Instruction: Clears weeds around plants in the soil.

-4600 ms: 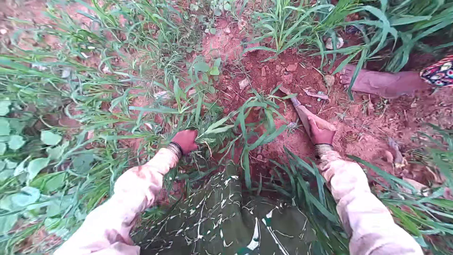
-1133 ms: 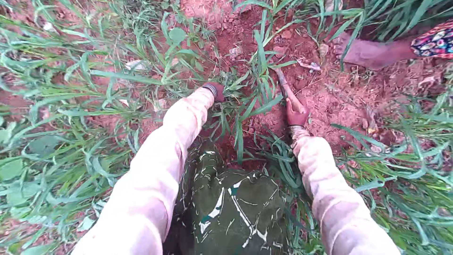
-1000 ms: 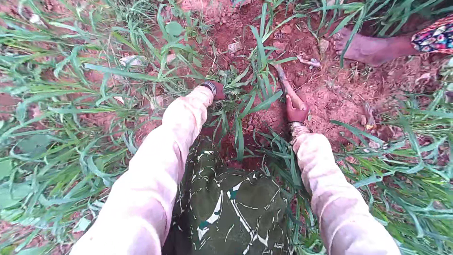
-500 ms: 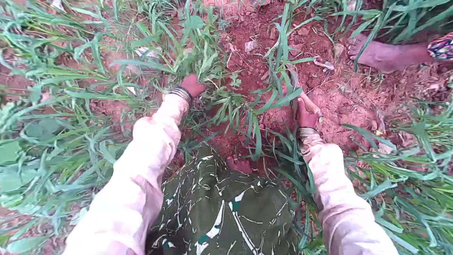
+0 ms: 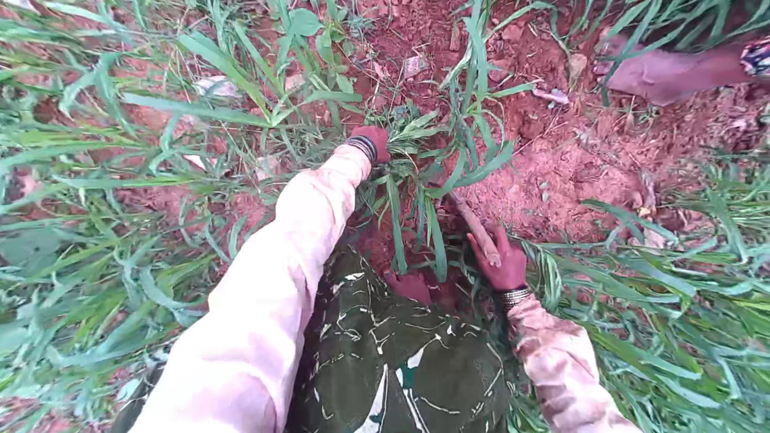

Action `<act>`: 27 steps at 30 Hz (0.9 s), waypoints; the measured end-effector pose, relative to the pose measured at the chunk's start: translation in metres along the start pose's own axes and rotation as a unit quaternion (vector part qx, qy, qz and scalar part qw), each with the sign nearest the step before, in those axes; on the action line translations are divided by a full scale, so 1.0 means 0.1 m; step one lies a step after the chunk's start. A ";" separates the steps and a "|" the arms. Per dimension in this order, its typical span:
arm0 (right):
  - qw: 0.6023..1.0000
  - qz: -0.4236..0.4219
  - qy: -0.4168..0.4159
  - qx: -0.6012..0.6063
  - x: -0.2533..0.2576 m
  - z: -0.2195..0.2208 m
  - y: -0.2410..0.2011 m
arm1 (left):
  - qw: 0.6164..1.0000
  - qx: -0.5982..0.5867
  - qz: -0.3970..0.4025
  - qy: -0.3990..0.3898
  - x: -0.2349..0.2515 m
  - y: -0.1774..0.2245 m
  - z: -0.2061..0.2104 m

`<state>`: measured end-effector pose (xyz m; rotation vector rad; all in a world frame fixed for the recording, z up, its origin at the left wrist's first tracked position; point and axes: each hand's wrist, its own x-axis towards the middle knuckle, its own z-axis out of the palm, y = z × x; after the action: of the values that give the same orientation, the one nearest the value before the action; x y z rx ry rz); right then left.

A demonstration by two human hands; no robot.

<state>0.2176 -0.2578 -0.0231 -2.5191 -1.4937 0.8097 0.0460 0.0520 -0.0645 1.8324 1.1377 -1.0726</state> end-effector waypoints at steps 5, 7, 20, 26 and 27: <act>0.999 0.017 -0.019 -0.027 -0.02 -0.19 0.15 | 0.994 -0.107 0.032 0.022 0.04 -0.27 0.18; 0.999 0.037 -0.023 -0.017 -0.19 -0.22 0.31 | 0.982 -0.184 0.037 0.034 0.09 -0.38 0.26; 0.999 -0.019 -0.047 0.008 0.49 -0.10 0.39 | 0.894 -0.436 -0.020 0.101 0.05 -0.50 0.53; 0.984 -0.056 -0.171 -0.013 1.24 0.14 -0.63 | 0.822 -0.537 -0.093 0.165 -0.08 -0.70 0.48; 0.985 -0.061 -0.163 -0.014 1.19 0.08 -0.55 | 0.805 -0.547 -0.123 0.193 -0.19 -0.81 0.44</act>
<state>0.2155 -0.1309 -0.0572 -2.3703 -1.7414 1.2351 -0.0464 0.0357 -0.0765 0.9551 1.7554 -0.0001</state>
